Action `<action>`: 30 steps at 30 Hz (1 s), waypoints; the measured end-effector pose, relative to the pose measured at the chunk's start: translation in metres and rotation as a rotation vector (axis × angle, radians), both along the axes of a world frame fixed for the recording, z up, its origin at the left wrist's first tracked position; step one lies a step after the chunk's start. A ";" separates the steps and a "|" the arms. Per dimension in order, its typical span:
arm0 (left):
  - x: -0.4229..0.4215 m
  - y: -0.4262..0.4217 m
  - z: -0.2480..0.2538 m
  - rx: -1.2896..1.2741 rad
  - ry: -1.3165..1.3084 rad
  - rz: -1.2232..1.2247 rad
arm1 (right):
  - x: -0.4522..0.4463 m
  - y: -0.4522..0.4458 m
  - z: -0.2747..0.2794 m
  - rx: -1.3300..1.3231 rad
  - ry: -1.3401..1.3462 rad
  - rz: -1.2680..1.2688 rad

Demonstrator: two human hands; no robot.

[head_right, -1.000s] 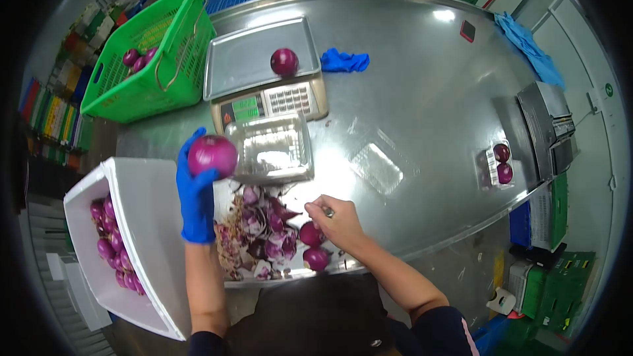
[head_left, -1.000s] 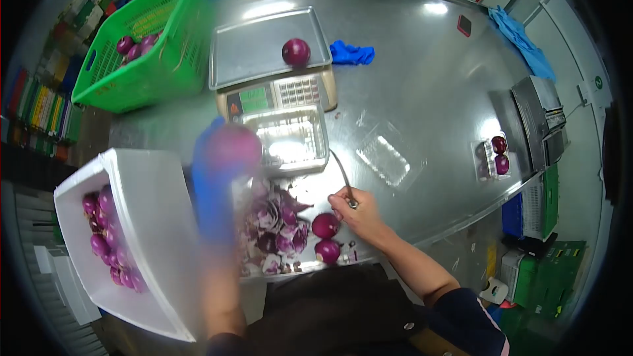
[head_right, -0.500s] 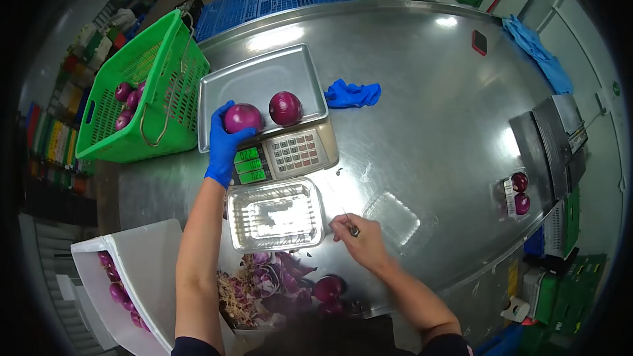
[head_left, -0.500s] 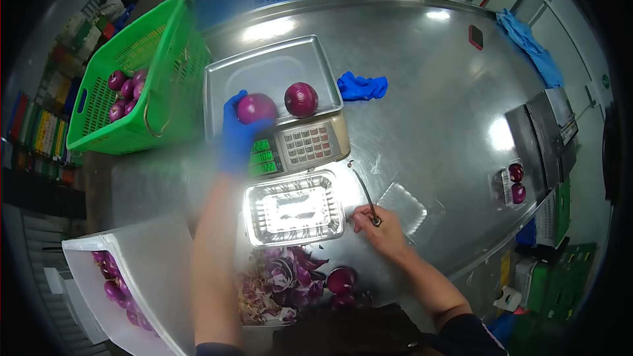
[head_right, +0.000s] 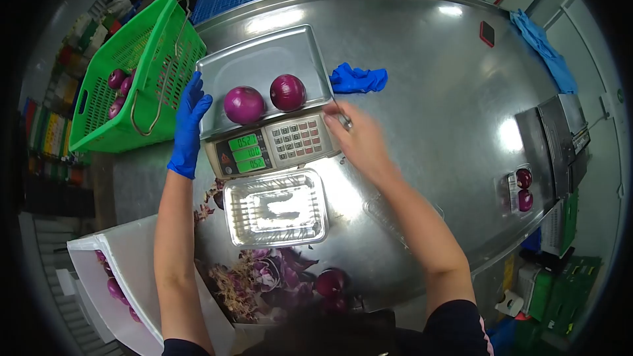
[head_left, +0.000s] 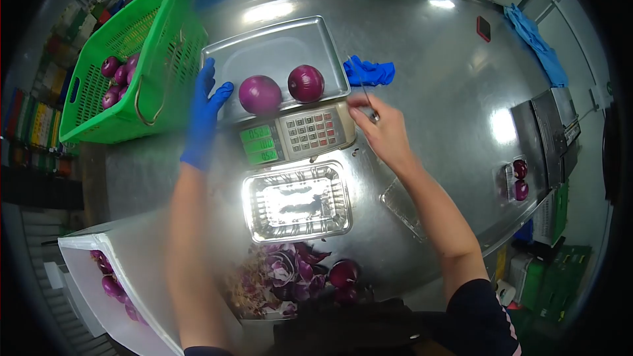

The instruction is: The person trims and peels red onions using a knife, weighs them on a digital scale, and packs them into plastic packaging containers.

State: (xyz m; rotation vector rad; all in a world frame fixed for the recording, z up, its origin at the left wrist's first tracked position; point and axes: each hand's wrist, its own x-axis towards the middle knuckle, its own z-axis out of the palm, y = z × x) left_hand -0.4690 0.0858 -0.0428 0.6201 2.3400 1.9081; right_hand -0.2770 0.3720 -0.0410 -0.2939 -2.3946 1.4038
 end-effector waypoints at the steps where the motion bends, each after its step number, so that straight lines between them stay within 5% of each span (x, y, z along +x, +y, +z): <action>1: 0.001 0.000 0.003 -0.051 0.019 -0.006 | -0.012 -0.002 -0.001 0.050 0.090 0.005; 7: 0.020 0.031 0.001 -0.230 -0.007 -0.080 | -0.079 -0.021 -0.016 0.261 0.127 0.040; 10: 0.011 0.045 -0.022 -0.227 0.058 -0.089 | -0.094 -0.019 -0.015 0.122 -0.118 0.182; 17: 0.034 0.056 -0.005 -0.175 0.035 -0.073 | -0.079 -0.019 -0.009 -0.100 -0.061 0.112; 19: 0.059 0.059 0.013 -0.077 0.138 -0.140 | -0.045 -0.014 -0.004 -0.232 0.002 0.068; 24: 0.176 0.095 0.074 0.099 -0.073 -0.362 | 0.114 0.003 0.032 -0.373 -0.090 -0.125; 30: 0.267 0.164 0.027 -0.195 0.102 -0.624 | 0.254 0.032 -0.013 -0.302 -0.289 -0.511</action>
